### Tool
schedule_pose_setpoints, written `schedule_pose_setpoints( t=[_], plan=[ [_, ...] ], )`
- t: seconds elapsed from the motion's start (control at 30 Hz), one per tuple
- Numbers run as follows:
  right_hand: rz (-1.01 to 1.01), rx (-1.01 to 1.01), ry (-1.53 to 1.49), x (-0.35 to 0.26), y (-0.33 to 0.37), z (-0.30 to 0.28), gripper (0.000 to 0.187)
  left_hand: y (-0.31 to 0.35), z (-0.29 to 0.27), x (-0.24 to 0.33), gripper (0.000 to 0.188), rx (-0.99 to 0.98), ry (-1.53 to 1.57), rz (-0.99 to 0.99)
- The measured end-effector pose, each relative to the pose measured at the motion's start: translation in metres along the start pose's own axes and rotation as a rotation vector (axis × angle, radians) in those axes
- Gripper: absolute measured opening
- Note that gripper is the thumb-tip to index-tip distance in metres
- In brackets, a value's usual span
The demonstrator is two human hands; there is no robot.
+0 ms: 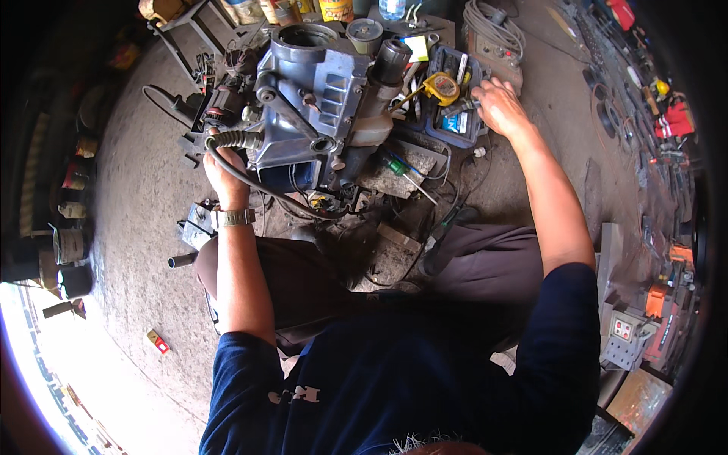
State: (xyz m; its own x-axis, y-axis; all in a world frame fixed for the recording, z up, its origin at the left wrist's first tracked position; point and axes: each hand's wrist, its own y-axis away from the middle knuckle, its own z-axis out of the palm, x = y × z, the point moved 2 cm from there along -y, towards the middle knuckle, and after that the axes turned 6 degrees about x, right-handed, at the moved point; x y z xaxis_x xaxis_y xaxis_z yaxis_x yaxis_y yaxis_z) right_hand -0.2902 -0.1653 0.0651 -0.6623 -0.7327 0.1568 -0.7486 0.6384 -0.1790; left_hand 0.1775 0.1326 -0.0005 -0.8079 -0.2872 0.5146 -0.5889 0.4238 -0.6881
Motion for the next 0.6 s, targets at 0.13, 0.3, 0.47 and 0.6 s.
schedule_pose_setpoints(
  t=[0.13,0.3,0.47,0.6],
  plan=[
    [0.040,0.191,-0.009,0.018,0.025,-0.022,0.028,-0.001,0.004,0.018,0.029,-0.035,0.047,-0.071],
    [0.727,0.256,-0.902,0.010,0.063,-0.049,0.029,-0.004,0.000,0.032,0.042,0.107,0.107,0.078],
    [0.933,-0.040,-2.133,-0.127,0.119,-0.094,0.051,-0.002,-0.001,0.021,0.066,0.040,0.333,-0.131],
    [0.496,-0.233,-2.736,-0.222,0.135,-0.076,0.061,-0.004,-0.002,0.038,0.068,0.029,0.320,-0.152]
  ],
)
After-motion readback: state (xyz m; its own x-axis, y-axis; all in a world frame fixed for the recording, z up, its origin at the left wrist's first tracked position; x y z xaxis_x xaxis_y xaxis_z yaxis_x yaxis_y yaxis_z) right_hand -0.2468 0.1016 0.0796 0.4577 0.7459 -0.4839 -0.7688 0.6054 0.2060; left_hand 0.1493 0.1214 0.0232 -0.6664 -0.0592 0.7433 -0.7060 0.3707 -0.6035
